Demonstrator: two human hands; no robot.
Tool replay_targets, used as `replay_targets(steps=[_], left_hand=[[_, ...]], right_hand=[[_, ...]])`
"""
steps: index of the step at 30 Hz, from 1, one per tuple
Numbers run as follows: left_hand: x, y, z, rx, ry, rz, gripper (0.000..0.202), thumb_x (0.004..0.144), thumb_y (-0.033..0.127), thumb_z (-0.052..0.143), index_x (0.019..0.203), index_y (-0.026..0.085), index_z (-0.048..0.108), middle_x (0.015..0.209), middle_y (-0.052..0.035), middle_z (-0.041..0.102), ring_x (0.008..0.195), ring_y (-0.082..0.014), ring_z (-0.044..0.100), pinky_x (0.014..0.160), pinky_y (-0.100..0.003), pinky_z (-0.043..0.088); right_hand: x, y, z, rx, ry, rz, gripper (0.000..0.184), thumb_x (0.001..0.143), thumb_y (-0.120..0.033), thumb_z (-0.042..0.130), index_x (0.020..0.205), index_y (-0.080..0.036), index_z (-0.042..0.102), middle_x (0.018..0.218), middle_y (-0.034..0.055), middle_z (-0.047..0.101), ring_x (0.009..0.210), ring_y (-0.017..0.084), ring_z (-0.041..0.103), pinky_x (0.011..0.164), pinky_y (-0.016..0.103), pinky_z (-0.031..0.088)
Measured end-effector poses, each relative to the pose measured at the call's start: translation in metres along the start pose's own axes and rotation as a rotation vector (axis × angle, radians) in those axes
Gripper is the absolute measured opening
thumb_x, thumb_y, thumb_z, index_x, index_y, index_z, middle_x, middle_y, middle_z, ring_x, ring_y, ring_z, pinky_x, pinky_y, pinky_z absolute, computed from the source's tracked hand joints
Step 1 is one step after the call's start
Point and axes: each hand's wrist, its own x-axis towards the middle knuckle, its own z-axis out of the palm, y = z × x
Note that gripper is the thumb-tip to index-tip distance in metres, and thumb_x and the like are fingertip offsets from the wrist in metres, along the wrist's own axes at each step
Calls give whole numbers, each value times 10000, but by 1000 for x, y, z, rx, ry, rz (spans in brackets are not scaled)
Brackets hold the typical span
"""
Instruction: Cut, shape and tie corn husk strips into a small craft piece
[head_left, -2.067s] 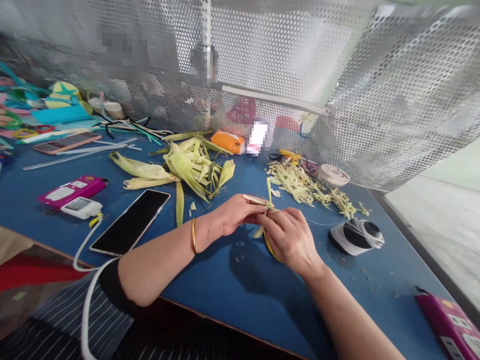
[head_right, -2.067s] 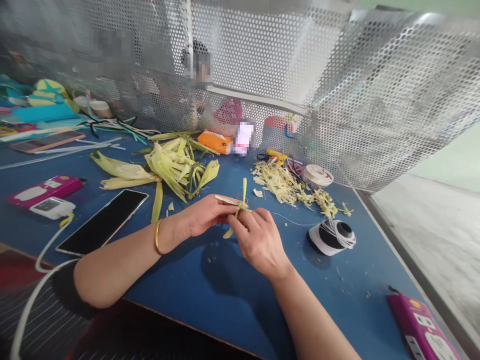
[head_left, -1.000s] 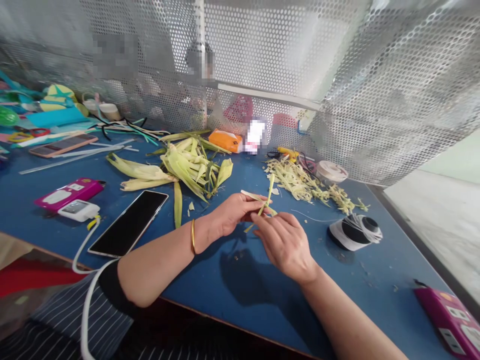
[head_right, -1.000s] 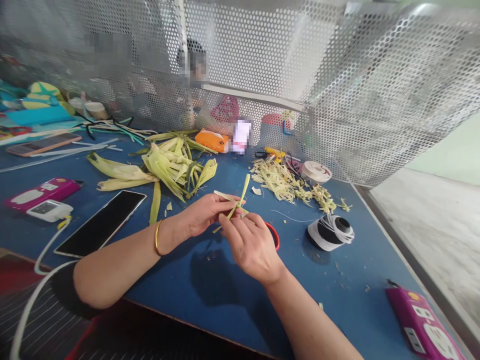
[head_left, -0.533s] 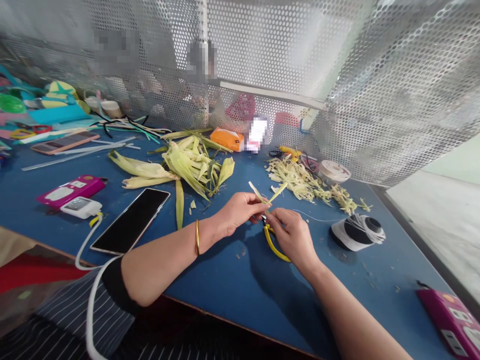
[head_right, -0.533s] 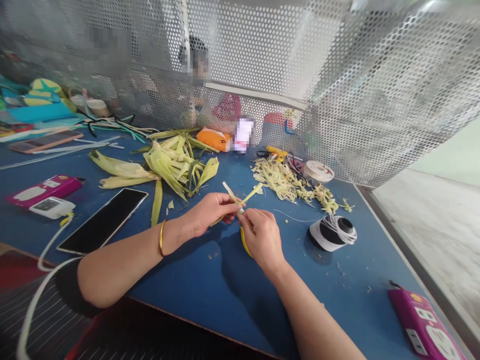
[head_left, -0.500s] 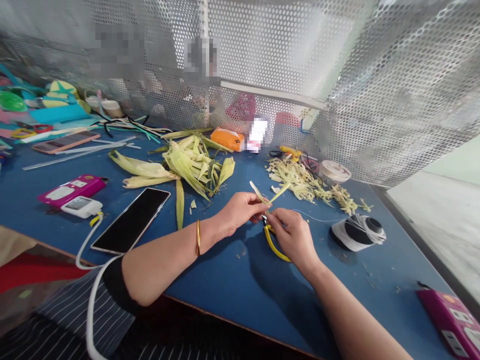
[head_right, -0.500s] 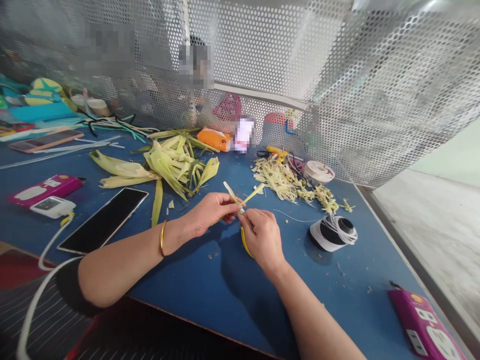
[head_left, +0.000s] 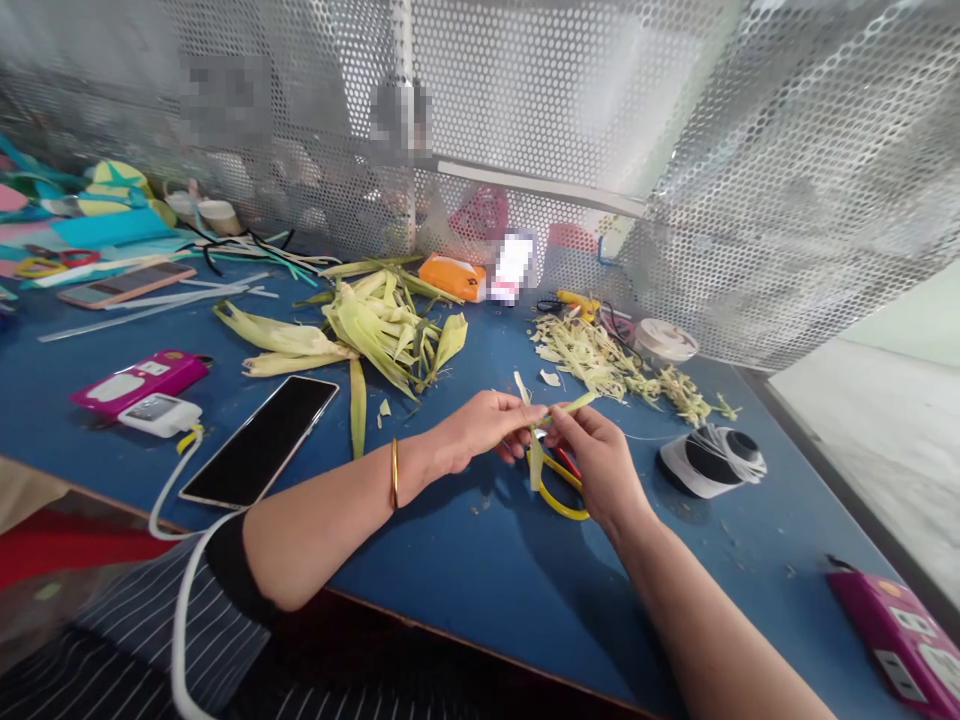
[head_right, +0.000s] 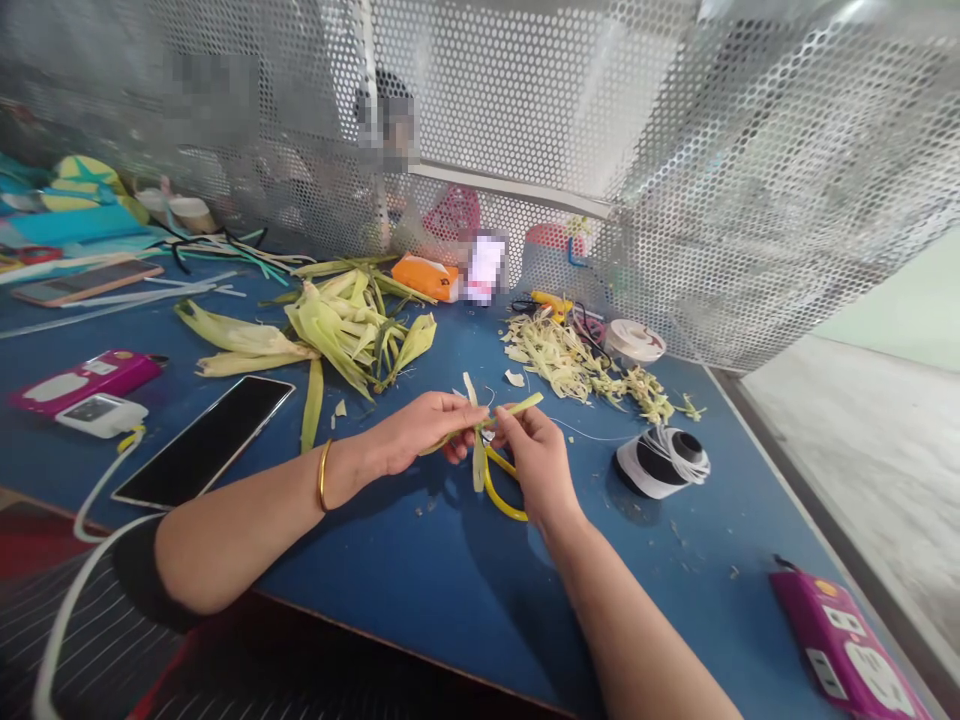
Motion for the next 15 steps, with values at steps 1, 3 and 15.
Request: replay_targets(steps=[1, 3, 15], left_hand=[[-1, -1, 1, 59, -5, 25, 379, 734, 512, 726, 731, 140, 659, 583, 13, 566, 496, -97, 521, 486, -233, 415], [-2, -2, 4, 175, 9, 76, 354, 729, 483, 736, 699, 138, 665, 541, 22, 540, 473, -90, 487, 468, -228, 390], [-1, -15, 12, 295, 5, 161, 289, 803, 365, 664, 604, 157, 642, 563, -4, 613, 508, -103, 569, 535, -219, 445]], right_hand=[[0, 0, 0, 20, 4, -3, 358, 717, -527, 727, 720, -177, 653, 602, -5, 606, 588, 148, 545, 619, 293, 455], [-1, -1, 1, 1, 23, -30, 327, 720, -488, 734, 661, -180, 641, 581, -3, 604, 572, 140, 528, 606, 289, 442], [-3, 9, 1, -133, 127, -101, 332, 763, -420, 694, 577, -195, 536, 528, -49, 499, 517, 105, 408, 517, 257, 351]])
